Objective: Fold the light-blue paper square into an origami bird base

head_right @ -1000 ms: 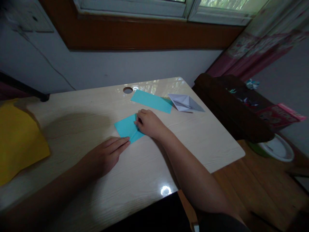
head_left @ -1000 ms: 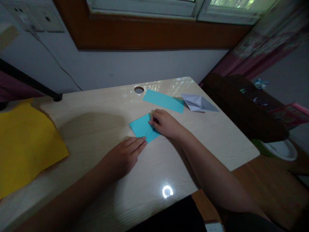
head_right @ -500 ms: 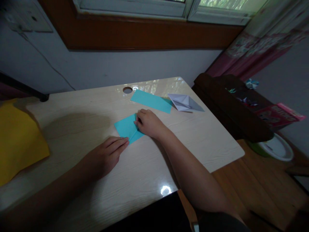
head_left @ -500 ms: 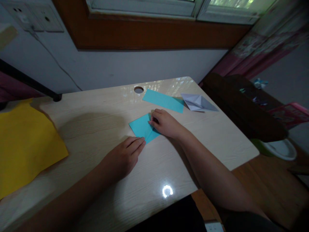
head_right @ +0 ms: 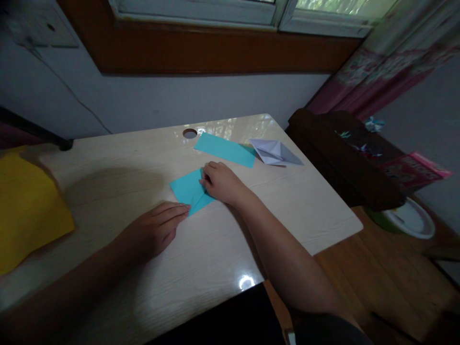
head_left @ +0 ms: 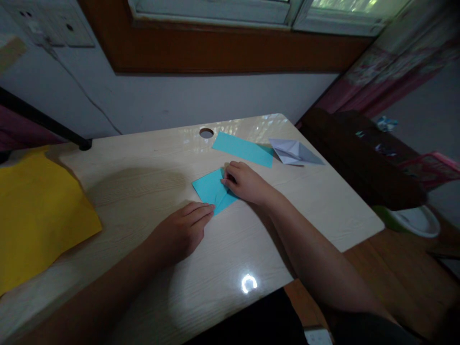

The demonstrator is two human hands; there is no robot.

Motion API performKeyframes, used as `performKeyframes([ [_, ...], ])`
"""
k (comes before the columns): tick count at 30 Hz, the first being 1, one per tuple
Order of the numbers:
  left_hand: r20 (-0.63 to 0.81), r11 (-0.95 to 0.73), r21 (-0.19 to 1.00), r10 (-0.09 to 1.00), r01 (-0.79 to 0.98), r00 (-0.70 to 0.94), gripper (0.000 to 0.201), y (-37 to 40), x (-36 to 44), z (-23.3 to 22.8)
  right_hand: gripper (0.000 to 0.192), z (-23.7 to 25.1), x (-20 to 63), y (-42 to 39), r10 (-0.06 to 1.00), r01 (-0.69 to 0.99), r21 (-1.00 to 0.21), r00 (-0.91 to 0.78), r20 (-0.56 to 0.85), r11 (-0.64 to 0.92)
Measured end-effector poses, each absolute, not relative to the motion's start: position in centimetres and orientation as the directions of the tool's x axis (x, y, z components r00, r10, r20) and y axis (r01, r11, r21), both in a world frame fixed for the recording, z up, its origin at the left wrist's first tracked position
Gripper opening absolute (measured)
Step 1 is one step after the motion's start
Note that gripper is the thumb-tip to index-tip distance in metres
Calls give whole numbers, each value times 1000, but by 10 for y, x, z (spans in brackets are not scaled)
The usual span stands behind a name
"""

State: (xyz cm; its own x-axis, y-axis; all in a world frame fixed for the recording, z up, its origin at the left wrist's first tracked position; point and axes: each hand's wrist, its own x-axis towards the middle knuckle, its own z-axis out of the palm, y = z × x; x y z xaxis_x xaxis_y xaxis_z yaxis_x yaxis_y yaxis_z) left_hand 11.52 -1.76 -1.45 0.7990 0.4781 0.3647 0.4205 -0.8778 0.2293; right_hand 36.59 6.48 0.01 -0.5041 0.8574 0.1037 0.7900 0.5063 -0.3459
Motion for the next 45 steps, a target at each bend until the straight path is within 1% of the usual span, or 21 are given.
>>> performKeyframes([
  [5, 348, -857, 337, 499, 391, 794, 39, -10, 110, -21, 9, 2, 366, 65, 858, 787, -355, -503, 103, 504],
  [9, 341, -843, 366, 515, 394, 786, 44, -9, 109, -22, 9, 2, 366, 65, 860, 787, -361, -501, 99, 500],
  [14, 333, -842, 362, 518, 400, 788, 43, -11, 110, -18, 9, -1, 366, 65, 860, 786, -362, -498, 111, 502],
  [16, 314, -838, 353, 525, 416, 791, 46, -12, 111, -17, 9, -2, 366, 66, 856, 783, -355, -504, 116, 510],
  [19, 279, -851, 295, 512, 434, 813, 53, -13, 113, -17, 10, -2, 367, 66, 849, 779, -349, -513, 123, 521],
  [22, 272, -870, 229, 488, 436, 830, 51, -14, 114, -18, 10, -2, 367, 66, 855, 784, -350, -505, 121, 513],
  [28, 272, -874, 186, 485, 449, 831, 50, -15, 114, -19, 10, -1, 367, 65, 858, 791, -345, -500, 113, 506],
  [37, 281, -858, 221, 511, 463, 812, 50, -16, 116, -20, 11, 1, 366, 62, 865, 792, -360, -490, 105, 493],
  [42, 285, -853, 244, 517, 461, 807, 57, -16, 116, -20, 11, 1, 367, 62, 866, 787, -372, -487, 114, 492],
  [45, 281, -856, 239, 513, 459, 811, 56, -16, 115, -20, 11, -1, 368, 63, 856, 771, -386, -501, 126, 507],
])
